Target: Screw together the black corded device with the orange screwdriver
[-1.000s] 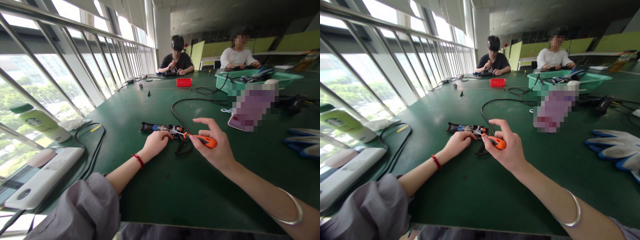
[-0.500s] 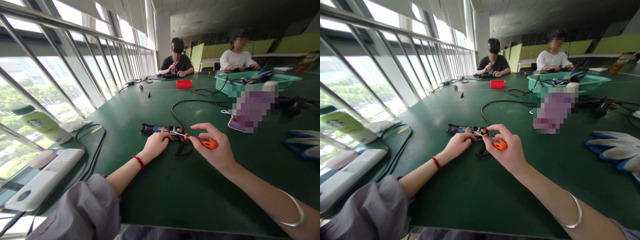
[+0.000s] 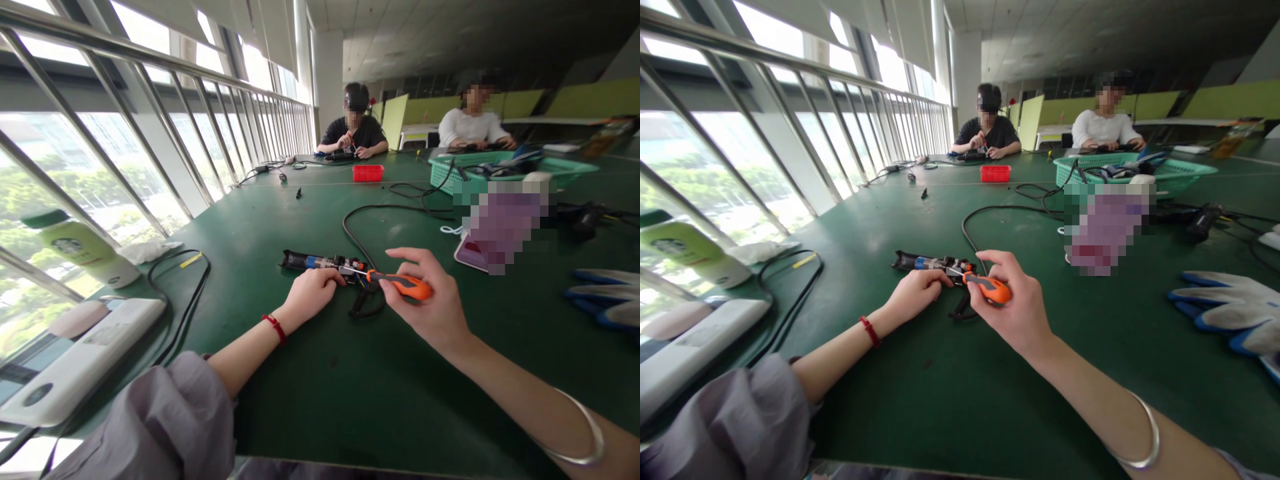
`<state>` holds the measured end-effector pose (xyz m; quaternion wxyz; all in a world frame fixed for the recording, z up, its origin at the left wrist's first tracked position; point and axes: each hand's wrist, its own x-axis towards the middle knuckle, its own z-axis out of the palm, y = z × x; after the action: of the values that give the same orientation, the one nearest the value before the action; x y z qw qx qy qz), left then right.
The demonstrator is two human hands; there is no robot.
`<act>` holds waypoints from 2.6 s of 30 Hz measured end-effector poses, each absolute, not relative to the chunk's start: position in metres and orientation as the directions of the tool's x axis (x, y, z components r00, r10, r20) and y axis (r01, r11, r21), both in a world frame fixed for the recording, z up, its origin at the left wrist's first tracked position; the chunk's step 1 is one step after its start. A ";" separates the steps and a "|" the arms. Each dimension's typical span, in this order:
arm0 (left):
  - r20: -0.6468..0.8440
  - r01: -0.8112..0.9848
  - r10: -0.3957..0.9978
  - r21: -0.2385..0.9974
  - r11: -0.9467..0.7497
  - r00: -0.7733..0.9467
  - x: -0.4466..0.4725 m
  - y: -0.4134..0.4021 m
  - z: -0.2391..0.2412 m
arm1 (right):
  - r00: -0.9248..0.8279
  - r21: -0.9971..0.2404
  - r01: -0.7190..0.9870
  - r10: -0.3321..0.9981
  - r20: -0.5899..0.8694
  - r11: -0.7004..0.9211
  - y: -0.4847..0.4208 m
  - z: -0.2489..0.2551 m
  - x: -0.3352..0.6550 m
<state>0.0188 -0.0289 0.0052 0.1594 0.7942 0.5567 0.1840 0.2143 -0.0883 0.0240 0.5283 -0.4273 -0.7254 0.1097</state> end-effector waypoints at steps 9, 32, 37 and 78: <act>0.111 0.825 0.941 0.456 -0.334 0.320 0.020 -0.030 0.008 | -0.124 -0.612 0.553 0.783 0.610 0.565 -0.090 0.024 0.215; 0.158 0.849 0.929 0.377 -0.371 0.336 0.021 -0.042 0.011 | 0.009 -0.689 0.389 0.746 0.666 0.611 -0.086 0.026 0.216; 0.178 0.845 0.922 0.369 -0.387 0.345 0.020 -0.040 0.007 | -0.010 -0.719 0.450 0.807 0.590 0.530 -0.091 0.026 0.213; 0.159 0.839 0.908 0.347 -0.419 0.388 0.017 -0.032 0.004 | -0.066 -0.673 0.444 0.770 0.634 0.592 -0.090 0.024 0.213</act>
<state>0.0173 -0.0316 0.0035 0.1052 0.8264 0.5285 0.1636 0.2127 -0.0902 0.0239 0.5349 -0.4251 -0.7141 0.1526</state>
